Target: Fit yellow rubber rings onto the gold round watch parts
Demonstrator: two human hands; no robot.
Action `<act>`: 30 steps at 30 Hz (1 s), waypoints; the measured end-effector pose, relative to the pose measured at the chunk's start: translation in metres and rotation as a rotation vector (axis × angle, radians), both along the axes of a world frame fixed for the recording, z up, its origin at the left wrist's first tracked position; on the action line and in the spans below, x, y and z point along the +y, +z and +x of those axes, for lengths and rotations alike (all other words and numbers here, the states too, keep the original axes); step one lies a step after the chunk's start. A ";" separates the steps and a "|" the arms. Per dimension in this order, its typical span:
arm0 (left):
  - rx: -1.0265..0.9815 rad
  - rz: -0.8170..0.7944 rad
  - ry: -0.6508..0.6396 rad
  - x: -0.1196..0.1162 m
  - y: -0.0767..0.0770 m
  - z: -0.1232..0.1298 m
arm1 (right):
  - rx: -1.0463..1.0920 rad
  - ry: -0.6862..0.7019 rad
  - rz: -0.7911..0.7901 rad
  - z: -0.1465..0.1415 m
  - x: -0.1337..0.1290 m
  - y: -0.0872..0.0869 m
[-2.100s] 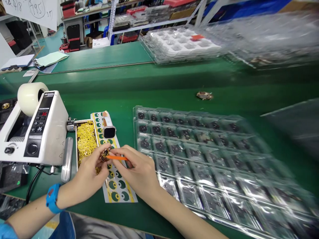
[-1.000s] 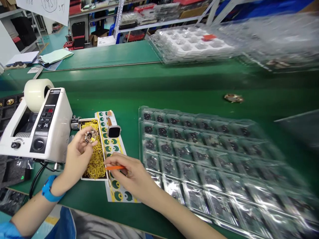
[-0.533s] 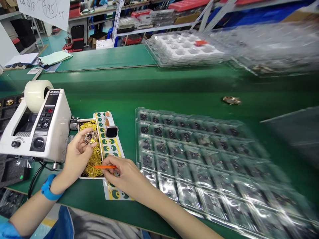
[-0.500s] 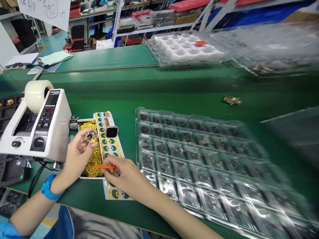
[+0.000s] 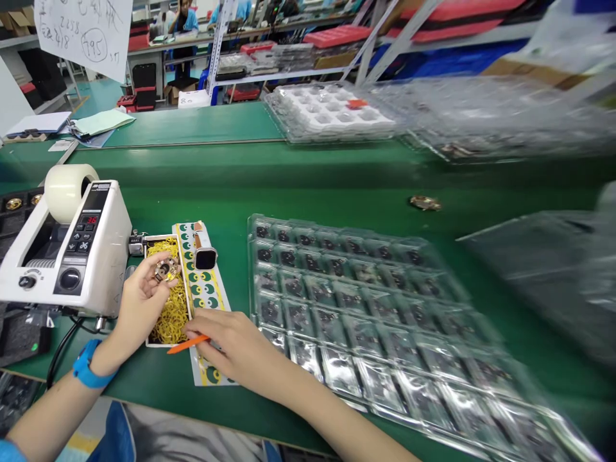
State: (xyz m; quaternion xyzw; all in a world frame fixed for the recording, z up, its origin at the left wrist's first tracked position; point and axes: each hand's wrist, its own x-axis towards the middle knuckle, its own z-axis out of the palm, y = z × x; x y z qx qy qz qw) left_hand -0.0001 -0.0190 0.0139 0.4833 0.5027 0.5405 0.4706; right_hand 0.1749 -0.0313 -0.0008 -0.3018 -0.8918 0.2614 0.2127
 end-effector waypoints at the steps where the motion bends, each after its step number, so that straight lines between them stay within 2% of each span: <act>1: -0.004 0.000 -0.001 0.000 0.000 0.000 | 0.005 -0.005 0.029 0.001 -0.001 0.000; 4: 0.004 -0.017 0.014 -0.001 0.002 -0.002 | 0.072 -0.070 0.120 0.005 -0.001 0.002; 8: 0.015 -0.016 0.026 -0.002 0.006 -0.004 | 0.056 -0.286 0.180 0.028 0.018 0.010; 10: -0.004 -0.006 0.012 -0.003 0.007 -0.004 | 0.001 -0.409 0.183 0.052 0.038 0.015; 13: -0.017 -0.006 0.009 -0.003 0.009 -0.005 | -0.055 -0.604 0.195 0.105 0.067 0.021; 15: -0.004 -0.007 0.028 -0.004 0.009 -0.006 | -0.087 -0.724 0.190 0.143 0.074 0.024; 17: 0.003 0.002 0.045 -0.005 0.009 -0.008 | -0.118 -0.808 0.179 0.177 0.066 0.026; 21: 0.004 0.015 0.053 -0.008 0.008 -0.014 | -0.196 -0.876 0.143 0.224 0.020 0.026; 25: -0.030 -0.031 0.012 -0.009 0.011 -0.016 | -0.290 -0.803 0.074 0.254 -0.020 0.014; 30: -0.087 -0.130 -0.057 -0.005 0.015 -0.010 | -0.526 -0.683 0.118 0.273 -0.032 -0.009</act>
